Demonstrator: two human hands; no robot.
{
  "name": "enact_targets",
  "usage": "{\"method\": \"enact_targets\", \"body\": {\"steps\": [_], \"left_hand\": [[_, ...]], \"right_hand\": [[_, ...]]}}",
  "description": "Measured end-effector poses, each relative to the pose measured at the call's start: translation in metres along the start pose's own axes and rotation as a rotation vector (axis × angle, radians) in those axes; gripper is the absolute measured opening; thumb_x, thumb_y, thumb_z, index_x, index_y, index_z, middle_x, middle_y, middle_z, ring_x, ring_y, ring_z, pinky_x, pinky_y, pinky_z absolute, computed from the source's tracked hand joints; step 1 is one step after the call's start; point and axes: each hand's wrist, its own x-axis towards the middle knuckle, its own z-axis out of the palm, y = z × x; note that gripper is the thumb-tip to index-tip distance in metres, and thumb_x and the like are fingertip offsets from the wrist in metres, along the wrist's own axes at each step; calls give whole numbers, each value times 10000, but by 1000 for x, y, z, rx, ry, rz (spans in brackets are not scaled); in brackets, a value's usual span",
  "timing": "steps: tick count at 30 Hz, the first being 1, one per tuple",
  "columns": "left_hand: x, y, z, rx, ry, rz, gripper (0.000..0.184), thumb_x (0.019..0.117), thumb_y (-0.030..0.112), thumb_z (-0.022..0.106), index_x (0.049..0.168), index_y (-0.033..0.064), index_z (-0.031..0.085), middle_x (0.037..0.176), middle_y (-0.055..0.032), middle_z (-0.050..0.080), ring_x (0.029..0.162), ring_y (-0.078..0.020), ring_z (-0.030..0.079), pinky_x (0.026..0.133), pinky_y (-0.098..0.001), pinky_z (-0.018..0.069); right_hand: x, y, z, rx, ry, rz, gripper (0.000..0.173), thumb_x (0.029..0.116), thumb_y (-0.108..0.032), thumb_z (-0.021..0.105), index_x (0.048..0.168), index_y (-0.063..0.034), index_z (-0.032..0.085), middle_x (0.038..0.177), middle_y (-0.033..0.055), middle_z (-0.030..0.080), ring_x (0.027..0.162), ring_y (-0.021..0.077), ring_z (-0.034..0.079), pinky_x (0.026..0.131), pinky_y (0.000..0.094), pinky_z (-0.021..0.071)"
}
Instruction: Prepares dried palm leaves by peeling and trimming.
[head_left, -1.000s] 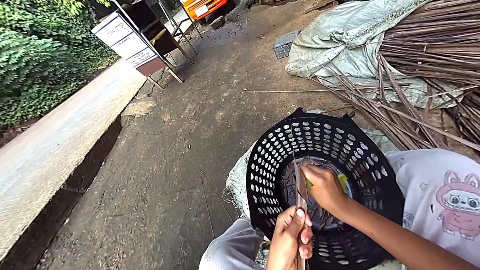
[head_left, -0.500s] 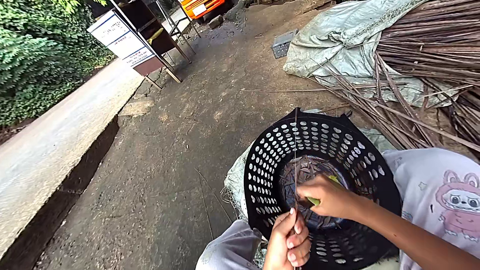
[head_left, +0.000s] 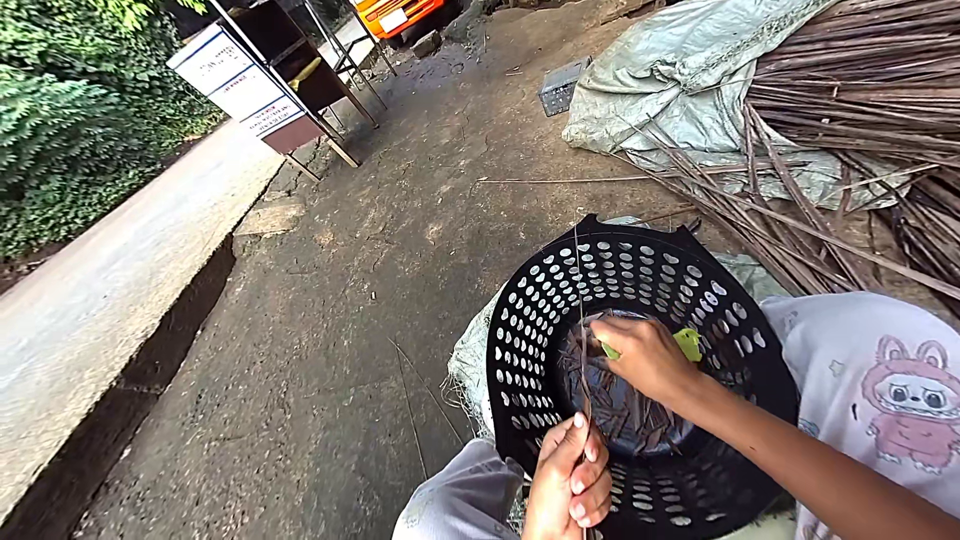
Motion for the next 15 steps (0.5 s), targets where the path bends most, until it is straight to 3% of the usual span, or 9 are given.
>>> {"method": "enact_targets", "body": {"steps": [3, 5, 7, 12, 15], "left_hand": [[-1, -1, 0, 21, 22, -13, 478, 1100, 144, 259, 737, 192, 567, 492, 169, 484, 383, 95, 478, 380, -59, 372], [-2, -2, 0, 26, 42, -12, 484, 1098, 139, 246, 733, 191, 559, 489, 169, 478, 380, 97, 473, 378, -58, 367], [-2, -1, -1, 21, 51, -15, 491, 1098, 140, 236, 732, 189, 559, 488, 167, 480, 378, 96, 474, 376, -58, 367], [-1, -1, -1, -18, -15, -43, 471, 1104, 161, 266, 752, 190, 578, 494, 172, 487, 381, 96, 484, 370, -60, 370], [-1, -1, -1, -1, 0, -24, 468, 1102, 167, 275, 750, 194, 582, 493, 173, 484, 376, 96, 476, 365, -61, 364]], "right_hand": [[16, 9, -9, 38, 24, 197, 22, 790, 133, 647, 779, 142, 631, 646, 267, 608, 579, 441, 637, 519, 538, 483], [22, 18, -16, 68, 31, 236, 66, 834, 104, 593, 784, 144, 610, 617, 248, 569, 554, 395, 594, 520, 496, 447], [17, 21, -19, 173, -46, 163, 73, 814, 84, 578, 759, 125, 603, 573, 197, 525, 513, 315, 535, 496, 431, 404], [-2, 15, -14, 411, -324, -220, 86, 727, 41, 670, 679, 62, 602, 525, 163, 522, 453, 294, 544, 431, 410, 411], [-2, 10, -13, 326, -318, -117, 86, 748, 65, 687, 704, 80, 614, 555, 199, 550, 499, 366, 592, 463, 482, 445]]}}
